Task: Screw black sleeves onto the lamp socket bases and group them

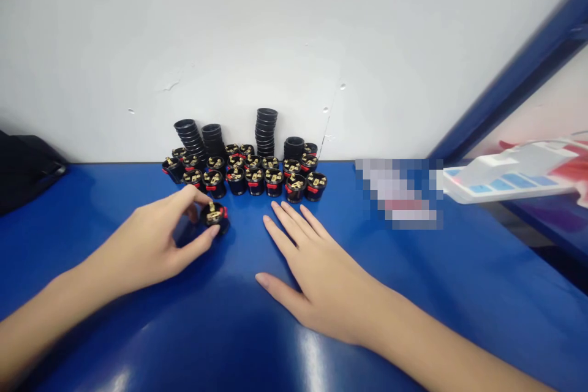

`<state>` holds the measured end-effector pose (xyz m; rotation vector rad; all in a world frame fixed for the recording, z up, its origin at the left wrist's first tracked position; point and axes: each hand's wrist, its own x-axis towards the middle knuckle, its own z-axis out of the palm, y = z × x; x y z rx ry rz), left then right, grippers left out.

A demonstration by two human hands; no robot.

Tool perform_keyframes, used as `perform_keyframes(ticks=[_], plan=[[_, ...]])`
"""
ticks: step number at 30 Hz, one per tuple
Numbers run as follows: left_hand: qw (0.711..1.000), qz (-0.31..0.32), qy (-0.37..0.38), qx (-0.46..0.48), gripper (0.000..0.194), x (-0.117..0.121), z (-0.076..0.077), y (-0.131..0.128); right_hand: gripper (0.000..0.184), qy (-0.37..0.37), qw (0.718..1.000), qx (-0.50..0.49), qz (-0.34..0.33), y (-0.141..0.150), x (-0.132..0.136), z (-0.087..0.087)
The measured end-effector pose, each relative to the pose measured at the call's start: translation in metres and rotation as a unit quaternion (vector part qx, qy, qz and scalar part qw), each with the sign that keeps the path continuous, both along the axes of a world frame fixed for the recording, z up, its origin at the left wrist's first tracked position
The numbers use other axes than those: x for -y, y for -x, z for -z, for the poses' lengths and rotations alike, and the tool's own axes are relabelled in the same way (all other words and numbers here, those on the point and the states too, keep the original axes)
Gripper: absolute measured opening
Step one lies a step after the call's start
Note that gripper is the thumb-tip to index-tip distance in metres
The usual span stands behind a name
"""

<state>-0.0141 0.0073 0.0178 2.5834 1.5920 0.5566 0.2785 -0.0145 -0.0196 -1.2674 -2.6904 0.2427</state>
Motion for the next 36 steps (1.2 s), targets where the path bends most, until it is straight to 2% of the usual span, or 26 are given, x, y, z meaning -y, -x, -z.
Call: perform_keyframes(ticks=[5, 12, 22, 36], plan=[[0.989, 0.091, 0.029, 0.108, 0.020, 0.004, 0.014, -0.010, 0.082, -0.020, 1.000, -0.003, -0.006, 0.000, 0.000, -0.002], [0.977, 0.159, 0.001, 0.143, 0.036, 0.002, 0.025, -0.015, 0.088, -0.025, 1.000, -0.017, -0.009, -0.001, -0.001, -0.003], [0.973, 0.177, 0.008, 0.149, 0.039, 0.001, 0.028, -0.015, 0.096, -0.020, 1.000, -0.014, -0.004, -0.004, -0.002, -0.004], [0.969, 0.176, 0.023, 0.172, 0.041, 0.001, 0.029, -0.016, 0.085, -0.024, 0.999, -0.027, -0.003, -0.005, -0.001, -0.003]])
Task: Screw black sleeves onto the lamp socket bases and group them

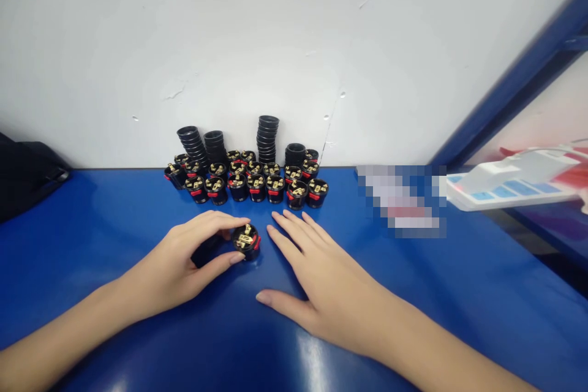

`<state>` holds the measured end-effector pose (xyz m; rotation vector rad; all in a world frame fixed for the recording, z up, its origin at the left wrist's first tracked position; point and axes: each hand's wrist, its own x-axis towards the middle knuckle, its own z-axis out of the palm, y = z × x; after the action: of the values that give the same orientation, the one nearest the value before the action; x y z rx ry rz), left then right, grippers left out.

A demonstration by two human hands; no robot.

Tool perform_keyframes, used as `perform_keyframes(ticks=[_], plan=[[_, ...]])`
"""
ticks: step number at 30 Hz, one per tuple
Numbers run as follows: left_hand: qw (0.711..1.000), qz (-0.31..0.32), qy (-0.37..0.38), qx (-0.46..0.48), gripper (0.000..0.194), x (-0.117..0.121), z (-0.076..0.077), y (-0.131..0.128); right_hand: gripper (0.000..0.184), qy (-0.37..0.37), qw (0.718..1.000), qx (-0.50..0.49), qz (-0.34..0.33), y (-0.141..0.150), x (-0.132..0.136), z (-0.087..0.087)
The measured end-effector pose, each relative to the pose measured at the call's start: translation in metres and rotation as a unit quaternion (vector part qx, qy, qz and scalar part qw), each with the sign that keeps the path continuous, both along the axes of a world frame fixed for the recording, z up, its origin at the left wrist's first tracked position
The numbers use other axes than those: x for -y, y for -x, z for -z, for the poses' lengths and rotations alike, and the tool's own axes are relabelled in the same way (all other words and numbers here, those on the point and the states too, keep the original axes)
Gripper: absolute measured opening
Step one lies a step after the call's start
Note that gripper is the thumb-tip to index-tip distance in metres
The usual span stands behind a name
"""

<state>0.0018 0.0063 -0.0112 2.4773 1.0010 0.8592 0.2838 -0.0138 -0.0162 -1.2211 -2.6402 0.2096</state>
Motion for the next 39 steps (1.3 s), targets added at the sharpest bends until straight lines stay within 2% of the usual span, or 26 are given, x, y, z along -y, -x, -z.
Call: perform_keyframes(ticks=[8, 12, 15, 19, 22, 25, 30, 39], plan=[[1.000, 0.003, 0.011, -0.002, 0.040, 0.001, 0.000, 0.002, 0.085, -0.008, 1.000, -0.006, 0.005, -0.004, -0.001, -0.003], [1.000, 0.009, 0.018, -0.005, 0.037, 0.001, -0.002, 0.004, 0.061, -0.060, 0.997, -0.041, 0.015, -0.007, 0.000, -0.014], [1.000, 0.014, 0.015, -0.010, 0.034, 0.002, -0.004, 0.004, 0.043, -0.108, 0.992, -0.064, -0.002, -0.004, -0.007, -0.030], [1.000, 0.020, 0.012, -0.011, 0.031, 0.004, -0.006, 0.004, 0.039, -0.153, 0.983, -0.073, -0.063, 0.015, -0.038, -0.060], [1.000, 0.021, 0.008, -0.005, 0.031, 0.004, -0.007, 0.005, 0.030, -0.153, 0.985, -0.070, -0.036, 0.045, -0.073, -0.082], [1.000, 0.022, 0.003, -0.003, 0.032, 0.004, -0.007, 0.006, 0.028, -0.166, 0.985, -0.044, 0.002, 0.082, -0.107, -0.097], [1.000, 0.026, 0.003, 0.004, 0.033, 0.004, -0.007, 0.007, 0.026, -0.167, 0.985, -0.045, 0.016, 0.122, -0.139, -0.103], [1.000, 0.028, 0.001, 0.007, 0.033, 0.004, -0.008, 0.006, 0.024, -0.146, 0.989, -0.030, 0.013, 0.135, -0.161, -0.103]])
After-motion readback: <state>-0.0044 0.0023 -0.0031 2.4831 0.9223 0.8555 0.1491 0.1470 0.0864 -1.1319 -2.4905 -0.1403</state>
